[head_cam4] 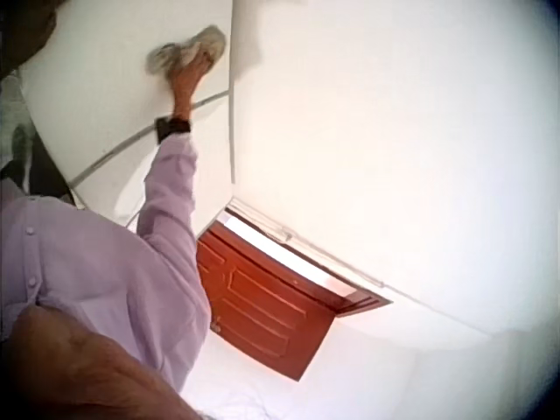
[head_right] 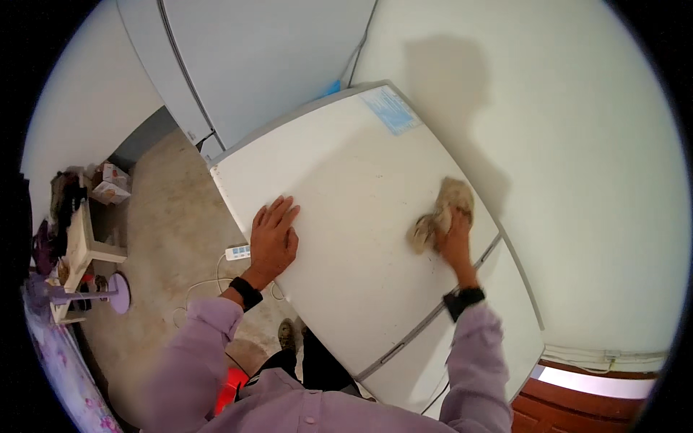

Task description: The person wipes the interior compartments and the exterior surfaces of a chest freezer using a cloth.

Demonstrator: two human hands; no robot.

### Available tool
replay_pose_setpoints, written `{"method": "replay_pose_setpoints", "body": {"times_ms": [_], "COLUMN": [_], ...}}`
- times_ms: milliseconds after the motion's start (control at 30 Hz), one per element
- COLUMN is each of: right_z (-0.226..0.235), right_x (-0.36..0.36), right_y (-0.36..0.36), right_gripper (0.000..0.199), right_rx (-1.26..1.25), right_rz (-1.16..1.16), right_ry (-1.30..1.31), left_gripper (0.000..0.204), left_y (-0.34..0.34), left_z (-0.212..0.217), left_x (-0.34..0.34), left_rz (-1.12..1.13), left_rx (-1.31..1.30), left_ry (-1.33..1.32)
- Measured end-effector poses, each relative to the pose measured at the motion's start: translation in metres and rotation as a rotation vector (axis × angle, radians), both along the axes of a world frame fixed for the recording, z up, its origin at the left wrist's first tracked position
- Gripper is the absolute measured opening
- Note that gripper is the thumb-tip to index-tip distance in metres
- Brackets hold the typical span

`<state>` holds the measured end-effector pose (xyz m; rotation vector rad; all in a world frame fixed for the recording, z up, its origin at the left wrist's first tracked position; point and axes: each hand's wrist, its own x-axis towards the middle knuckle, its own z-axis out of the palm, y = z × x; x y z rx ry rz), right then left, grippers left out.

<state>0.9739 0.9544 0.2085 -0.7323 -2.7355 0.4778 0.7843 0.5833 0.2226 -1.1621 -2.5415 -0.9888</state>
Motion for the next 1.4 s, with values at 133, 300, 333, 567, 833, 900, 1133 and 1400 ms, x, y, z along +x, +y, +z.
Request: {"method": "replay_pose_setpoints", "body": {"times_ms": [133, 300, 333, 567, 833, 900, 1133, 1400], "right_z": [0.0, 0.014, 0.007, 0.046, 0.048, 0.038, 0.001, 0.011], "right_x": [-0.052, -0.069, -0.063, 0.057, 0.088, 0.071, 0.033, 0.026], "right_y": [0.116, 0.104, 0.082, -0.144, -0.125, -0.076, 0.098, 0.091], "right_gripper": [0.057, 0.057, 0.062, 0.079, 0.061, 0.06, 0.059, 0.06], "right_rx": [0.296, 0.046, 0.17, 0.006, -0.014, -0.085, 0.151, -0.057], "right_rz": [0.041, -0.077, 0.019, 0.337, -0.066, -0.213, -0.243, -0.282], "right_ry": [-0.026, -0.076, -0.048, -0.064, -0.164, -0.146, -0.035, -0.016], "left_gripper": [0.037, 0.035, 0.035, 0.037, 0.039, 0.039, 0.041, 0.04], "left_y": [0.014, 0.007, 0.008, 0.003, 0.001, 0.0, 0.003, 0.007], "left_z": [-0.003, 0.001, 0.0, -0.006, -0.003, -0.002, 0.004, 0.001], "left_x": [0.002, -0.002, -0.002, -0.003, -0.002, -0.002, -0.001, -0.002], "left_rz": [-0.007, -0.005, 0.0, -0.023, -0.029, -0.032, -0.024, -0.024], "left_rx": [0.039, 0.071, 0.065, 0.04, 0.0, 0.017, 0.015, 0.025], "left_ry": [-0.017, 0.008, 0.017, 0.015, 0.03, 0.015, -0.007, -0.001]}}
